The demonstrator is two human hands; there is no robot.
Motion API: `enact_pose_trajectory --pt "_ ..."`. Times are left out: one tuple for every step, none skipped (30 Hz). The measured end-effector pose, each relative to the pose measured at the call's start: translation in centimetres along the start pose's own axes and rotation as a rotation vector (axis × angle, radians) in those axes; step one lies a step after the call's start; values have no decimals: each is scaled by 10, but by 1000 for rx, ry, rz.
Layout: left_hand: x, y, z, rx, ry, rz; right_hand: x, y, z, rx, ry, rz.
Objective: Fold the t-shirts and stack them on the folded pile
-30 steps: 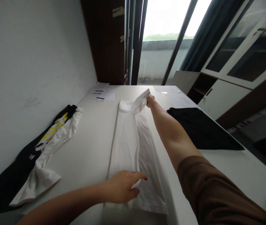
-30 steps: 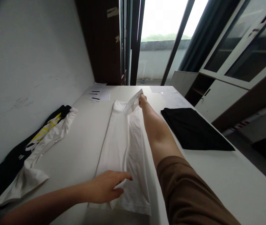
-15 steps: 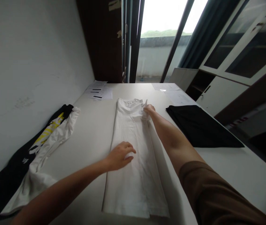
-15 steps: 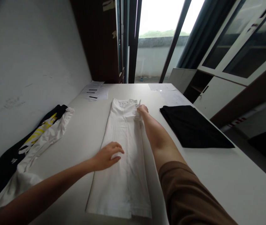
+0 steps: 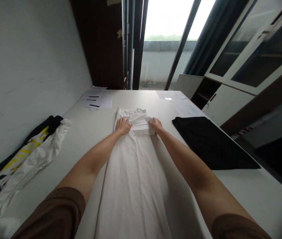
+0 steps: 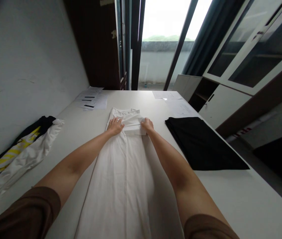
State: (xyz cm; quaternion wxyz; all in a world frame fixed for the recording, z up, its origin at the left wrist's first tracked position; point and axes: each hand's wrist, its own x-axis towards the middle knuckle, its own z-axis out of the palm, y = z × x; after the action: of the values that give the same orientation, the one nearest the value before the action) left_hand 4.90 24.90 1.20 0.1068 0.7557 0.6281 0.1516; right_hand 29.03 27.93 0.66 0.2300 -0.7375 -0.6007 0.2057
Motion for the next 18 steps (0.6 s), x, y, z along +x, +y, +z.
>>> enact_pose_trajectory --pt "7 -7 5 35 -6 -40 -2 1 3 -85 15 -27" --pt "14 -15 7 72 -12 -79 -5 1 7 -152 23 -55" --pt "21 -23 9 105 -18 -114 -8 0 11 -195 26 -85" --pt "28 -30 8 128 -25 -142 -12 0 15 -223 29 -119" --pt "35 -38 7 141 -34 -163 -16 -1 18 -241 32 -151" --pt "41 -45 5 149 -42 -184 -19 -2 20 -254 37 -177" --pt "47 -52 2 154 -48 -208 -22 -3 22 -263 41 -189" --pt "52 -57 0 158 -53 -231 -23 -4 23 -272 45 -189" --pt "57 -60 -2 164 -53 -251 -25 -5 23 -279 46 -179" --pt "61 -62 -3 172 -41 -265 -25 -6 23 -283 47 -166" --pt "65 -62 -3 183 -19 -263 -25 -7 22 -284 45 -150" --pt "68 -61 -2 193 0 -237 -25 -8 21 -281 43 -137" --pt "71 -59 -1 199 8 -191 -25 -9 20 -275 42 -126" --pt "75 -57 0 200 3 -136 -26 -9 19 -267 42 -118" --pt "79 -56 2 195 -12 -86 -26 -9 18 -260 46 -110" --pt "82 -55 2 186 -36 -59 -27 -9 18 -251 53 -101" --pt "86 -57 2 175 -59 -65 -29 -8 17 -241 64 -91" --pt "89 -59 0 165 -74 -101 -30 -8 17 -228 75 -80"
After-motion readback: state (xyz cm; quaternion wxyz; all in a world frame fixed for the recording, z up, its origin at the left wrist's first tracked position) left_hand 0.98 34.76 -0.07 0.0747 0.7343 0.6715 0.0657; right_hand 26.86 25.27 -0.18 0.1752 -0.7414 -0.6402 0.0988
